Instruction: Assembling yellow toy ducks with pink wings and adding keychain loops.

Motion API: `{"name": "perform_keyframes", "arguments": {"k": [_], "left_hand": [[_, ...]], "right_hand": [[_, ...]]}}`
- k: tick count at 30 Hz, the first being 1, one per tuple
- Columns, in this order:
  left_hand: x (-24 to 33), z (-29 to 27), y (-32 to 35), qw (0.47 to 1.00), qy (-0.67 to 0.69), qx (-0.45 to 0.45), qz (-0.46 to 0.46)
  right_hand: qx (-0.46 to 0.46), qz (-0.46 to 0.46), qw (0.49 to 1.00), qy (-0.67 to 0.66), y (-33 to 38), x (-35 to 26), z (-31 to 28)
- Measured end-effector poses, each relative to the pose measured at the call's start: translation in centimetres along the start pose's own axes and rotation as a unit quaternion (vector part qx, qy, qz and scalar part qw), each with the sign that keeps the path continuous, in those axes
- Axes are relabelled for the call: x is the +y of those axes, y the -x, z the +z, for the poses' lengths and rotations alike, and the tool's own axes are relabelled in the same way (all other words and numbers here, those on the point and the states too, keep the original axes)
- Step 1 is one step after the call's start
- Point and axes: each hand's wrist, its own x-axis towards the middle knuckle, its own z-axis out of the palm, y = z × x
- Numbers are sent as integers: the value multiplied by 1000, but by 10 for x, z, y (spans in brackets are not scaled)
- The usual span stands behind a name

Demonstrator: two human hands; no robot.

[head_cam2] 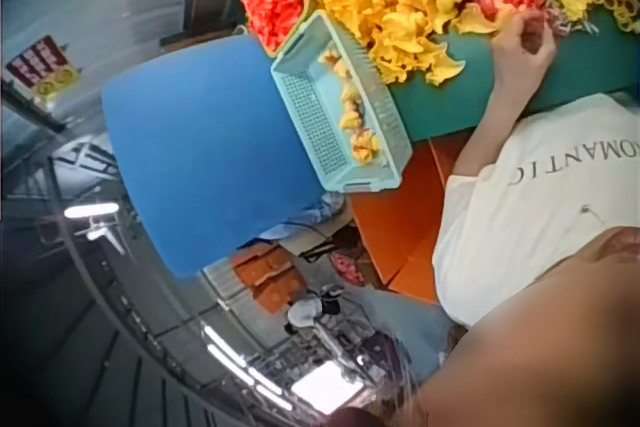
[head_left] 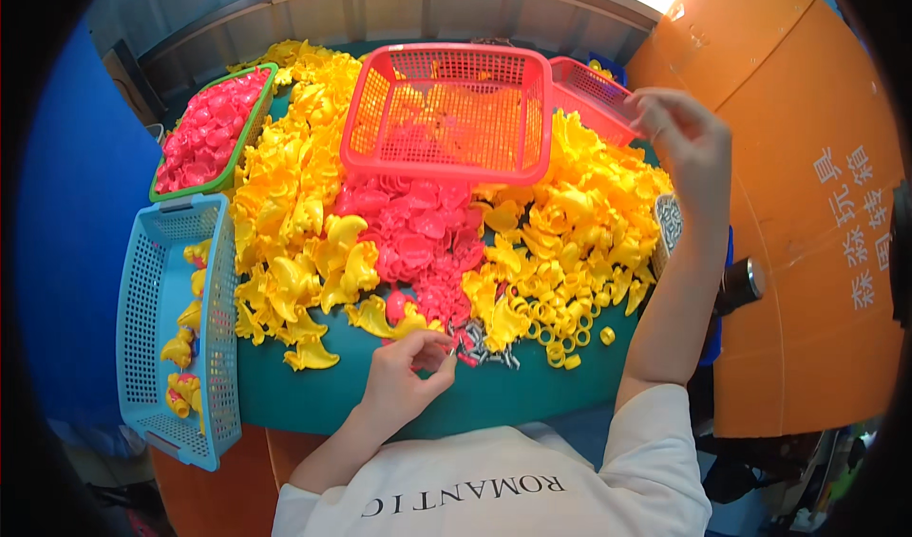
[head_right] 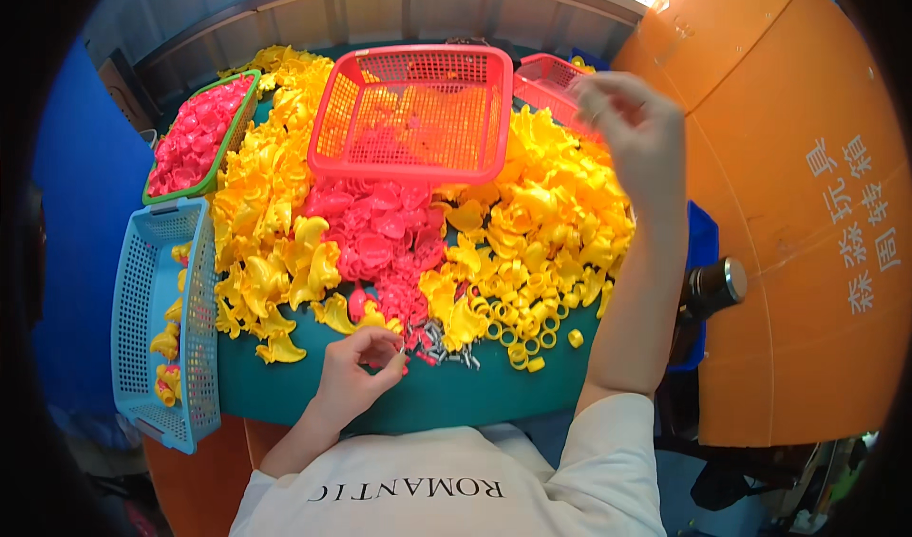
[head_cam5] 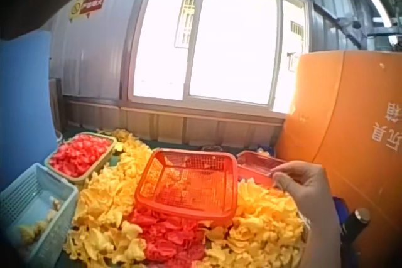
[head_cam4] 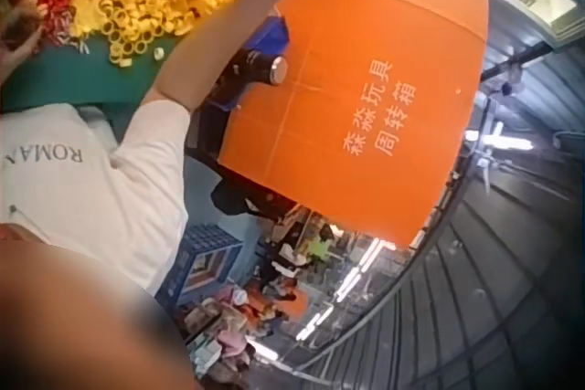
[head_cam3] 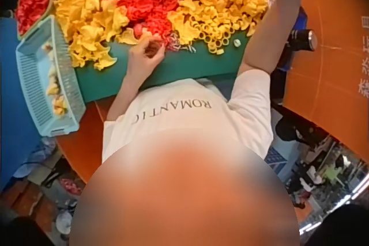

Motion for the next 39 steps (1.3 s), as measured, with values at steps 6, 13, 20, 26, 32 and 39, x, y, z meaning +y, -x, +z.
{"name": "perform_keyframes", "arguments": {"k": [6, 13, 20, 26, 32, 39], "left_hand": [[-14, 7, 29, 996, -63, -26, 57], [-33, 44, 31, 943, -254, 28, 213], [-44, 65, 24, 963, -189, 62, 183], [-46, 18, 46, 973, -125, 121, 153], [-41, -8, 43, 949, -235, 190, 90], [-43, -39, 26, 924, -261, 252, 121]], "right_hand": [[-262, 96, 960, 35, 163, -19, 31], [-202, 263, 941, 71, 267, 14, 61], [-126, 178, 970, 105, 289, 32, 94], [-44, 145, 986, 70, 296, 29, 97], [-64, 56, 988, 129, 297, 21, 130], [-32, -37, 997, 62, 302, 26, 124]]}}
